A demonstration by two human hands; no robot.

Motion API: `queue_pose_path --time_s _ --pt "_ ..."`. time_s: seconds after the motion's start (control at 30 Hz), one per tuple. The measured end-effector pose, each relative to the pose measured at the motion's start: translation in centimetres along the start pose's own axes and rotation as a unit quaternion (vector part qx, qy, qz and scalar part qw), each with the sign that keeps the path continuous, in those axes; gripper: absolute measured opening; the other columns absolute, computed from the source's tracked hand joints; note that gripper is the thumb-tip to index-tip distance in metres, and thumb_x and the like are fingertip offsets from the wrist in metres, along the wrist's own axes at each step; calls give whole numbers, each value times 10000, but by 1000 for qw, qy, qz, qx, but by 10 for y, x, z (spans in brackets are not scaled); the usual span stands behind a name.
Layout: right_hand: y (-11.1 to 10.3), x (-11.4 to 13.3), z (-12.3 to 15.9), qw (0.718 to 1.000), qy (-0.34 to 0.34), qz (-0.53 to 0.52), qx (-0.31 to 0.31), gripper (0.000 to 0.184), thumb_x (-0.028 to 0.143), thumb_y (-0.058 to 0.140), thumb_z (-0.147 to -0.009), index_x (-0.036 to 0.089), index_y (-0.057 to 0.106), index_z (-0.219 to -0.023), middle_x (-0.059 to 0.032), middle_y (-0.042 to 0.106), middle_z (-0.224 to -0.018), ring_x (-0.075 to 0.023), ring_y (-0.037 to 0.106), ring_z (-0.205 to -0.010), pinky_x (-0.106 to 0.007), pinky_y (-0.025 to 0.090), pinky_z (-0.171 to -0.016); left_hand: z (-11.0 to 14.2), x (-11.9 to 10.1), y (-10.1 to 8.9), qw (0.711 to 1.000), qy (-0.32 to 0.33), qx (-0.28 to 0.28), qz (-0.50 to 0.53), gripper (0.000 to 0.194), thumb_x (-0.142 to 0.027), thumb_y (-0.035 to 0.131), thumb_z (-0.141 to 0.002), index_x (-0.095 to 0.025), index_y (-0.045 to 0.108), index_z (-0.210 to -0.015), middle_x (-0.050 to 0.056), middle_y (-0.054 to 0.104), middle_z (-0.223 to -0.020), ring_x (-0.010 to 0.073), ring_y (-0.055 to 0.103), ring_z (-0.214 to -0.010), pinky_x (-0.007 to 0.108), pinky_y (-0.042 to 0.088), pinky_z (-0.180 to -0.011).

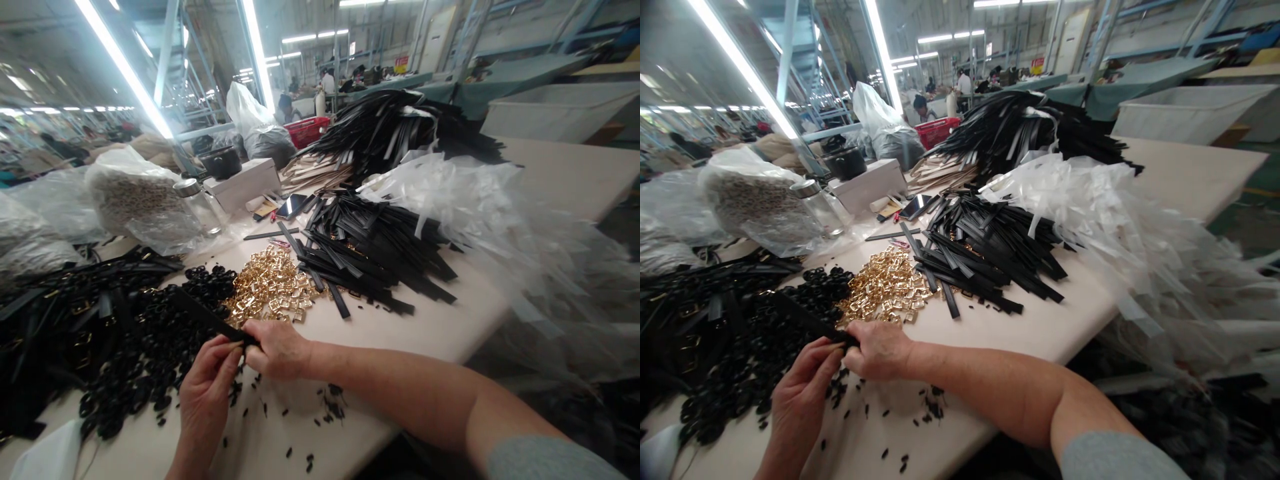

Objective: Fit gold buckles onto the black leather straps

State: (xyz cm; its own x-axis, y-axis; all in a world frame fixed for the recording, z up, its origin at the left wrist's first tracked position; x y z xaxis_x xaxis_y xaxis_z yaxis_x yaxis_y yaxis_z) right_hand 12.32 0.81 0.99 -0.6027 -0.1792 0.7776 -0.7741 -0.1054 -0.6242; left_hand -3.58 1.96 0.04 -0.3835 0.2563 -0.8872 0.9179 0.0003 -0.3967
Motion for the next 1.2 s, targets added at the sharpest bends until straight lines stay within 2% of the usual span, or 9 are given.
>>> queue_pose_path --time_s 0.13,0.3,0.43,0.63,0.77,0.87,1.0,1.2 --pt "0 -1 2 1000 -8 6 -21 162 316 554 -790 184 573 -882 -9 598 -769 -132 468 -660 -242 317 -604 -1 2 1 999 -29 11 27 263 -464 733 -720 -204 755 -759 60 684 -1071 256 632 -1029 378 439 -1027" --pt "2 -4 2 997 -41 -19 -62 181 315 582 -812 180 594 -932 4 600 -767 -118 486 -660 -229 344 -617 -3 0 0 998 -32 10 61 239 -439 740 -733 -200 739 -744 66 693 -1063 260 628 -1044 385 452 -1019" --pt "1 -2 1 997 -67 -1 -29 171 309 544 -861 177 609 -948 -14 639 -828 -128 530 -704 -231 373 -643 -1 -2 -1 998 -10 3 61 206 -412 747 -736 -206 742 -747 54 690 -1067 245 636 -1021 364 470 -995" --pt "-3 0 -1 994 -72 72 43 288 333 477 -881 157 614 -1063 -70 691 -930 -183 590 -759 -276 423 -665 2 -7 2 998 33 38 49 139 -359 724 -783 -224 752 -799 34 675 -1083 220 627 -1054 308 462 -984" --pt "-5 -2 -2 989 -105 74 69 324 319 465 -882 170 599 -1137 -75 697 -1007 -200 618 -846 -290 446 -707 0 -5 -1 996 72 55 18 119 -336 739 -778 -230 752 -830 23 673 -919 188 646 -915 251 505 -822" --pt "-5 -4 -3 988 -104 81 83 290 325 454 -888 151 610 -1059 -82 696 -987 -196 612 -827 -285 434 -689 -1 1 -3 992 85 87 25 137 -336 738 -780 -227 741 -864 16 657 -854 159 641 -775 228 504 -682" --pt "-5 -5 -4 988 -101 78 81 238 319 450 -893 153 612 -945 -67 690 -920 -172 583 -770 -266 398 -652 -3 8 -4 992 68 105 18 190 -376 754 -759 -210 722 -847 8 634 -776 140 612 -650 228 501 -601" --pt "-7 -3 0 993 -77 79 29 204 316 518 -862 152 606 -945 -49 674 -839 -151 546 -692 -254 353 -610 -7 8 -2 996 21 84 32 278 -456 772 -698 -192 705 -755 50 700 -849 193 661 -774 268 545 -694"
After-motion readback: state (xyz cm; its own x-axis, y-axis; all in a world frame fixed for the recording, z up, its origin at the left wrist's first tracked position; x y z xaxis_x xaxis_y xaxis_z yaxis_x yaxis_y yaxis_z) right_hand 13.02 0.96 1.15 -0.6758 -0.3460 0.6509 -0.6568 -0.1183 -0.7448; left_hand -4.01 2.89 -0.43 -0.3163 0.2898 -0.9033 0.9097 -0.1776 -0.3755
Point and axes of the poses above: each hand's wrist, its own z-axis away from the middle knuckle, its own y-axis out of the palm, x = y × z, the point moved 3 cm from there along -z, towards the middle knuckle
